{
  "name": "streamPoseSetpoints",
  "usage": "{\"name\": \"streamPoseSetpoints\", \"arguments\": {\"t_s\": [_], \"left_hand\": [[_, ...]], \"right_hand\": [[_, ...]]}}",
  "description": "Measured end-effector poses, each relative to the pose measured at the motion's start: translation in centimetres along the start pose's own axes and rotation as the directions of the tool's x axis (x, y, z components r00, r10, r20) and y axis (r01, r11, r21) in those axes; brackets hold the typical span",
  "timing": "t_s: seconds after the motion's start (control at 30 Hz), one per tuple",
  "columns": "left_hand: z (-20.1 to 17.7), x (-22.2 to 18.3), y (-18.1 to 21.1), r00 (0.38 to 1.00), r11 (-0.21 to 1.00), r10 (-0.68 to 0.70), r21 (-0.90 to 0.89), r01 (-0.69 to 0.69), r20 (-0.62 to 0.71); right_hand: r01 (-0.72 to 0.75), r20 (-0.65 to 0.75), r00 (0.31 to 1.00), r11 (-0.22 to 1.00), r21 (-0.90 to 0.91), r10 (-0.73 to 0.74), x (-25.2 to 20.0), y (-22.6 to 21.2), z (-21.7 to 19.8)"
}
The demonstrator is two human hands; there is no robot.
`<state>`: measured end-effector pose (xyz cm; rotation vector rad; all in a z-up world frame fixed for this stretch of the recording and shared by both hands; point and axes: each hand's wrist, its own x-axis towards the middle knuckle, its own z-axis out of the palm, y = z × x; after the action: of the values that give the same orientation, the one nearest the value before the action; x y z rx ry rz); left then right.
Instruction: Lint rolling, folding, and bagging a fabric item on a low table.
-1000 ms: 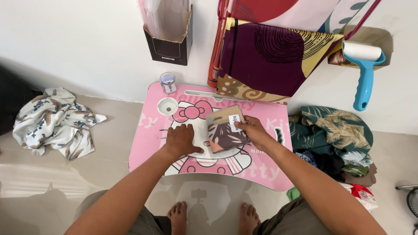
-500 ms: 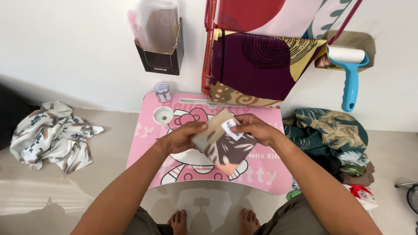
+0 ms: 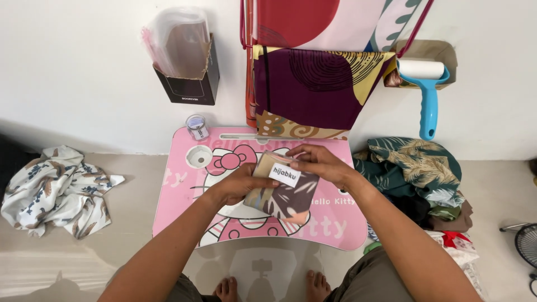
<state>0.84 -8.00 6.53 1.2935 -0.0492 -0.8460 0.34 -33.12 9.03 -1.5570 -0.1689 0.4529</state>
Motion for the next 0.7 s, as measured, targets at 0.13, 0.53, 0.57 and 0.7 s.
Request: {"name": "streamPoseSetpoints", "arguments": {"t_s": [0.13, 0.53, 0.57, 0.7], "left_hand": [[0.5, -0.8, 1.1, 0.994, 0.996, 0.073, -0.038, -0.077, -0.085], [1.3, -2.9, 3.1, 0.968, 0.966, 0.167, -0.167, -0.199, -0.186], [1.4, -3.2, 3.2, 0.976, 0.968, 0.137, -0.187, -0.168, -0.169], [2.0, -5.3, 4.3, 0.989, 0.976, 0.102, -0.18, -0.121, -0.111]], "right_hand": [[0.058, -0.142, 0.988, 0.998, 0.008, -0.056, 0.2, 1.4, -0.7], [0.086, -0.36, 0.932, 0.938, 0.334, 0.043, 0.6, 0.0, 4.7], [0.116, -0.37, 0.929, 0.945, 0.307, 0.006, 0.5, -0.1, 4.8], [0.168, -0.389, 0.919, 0.958, 0.231, -0.067, -0.2, -1.2, 5.6]]}}
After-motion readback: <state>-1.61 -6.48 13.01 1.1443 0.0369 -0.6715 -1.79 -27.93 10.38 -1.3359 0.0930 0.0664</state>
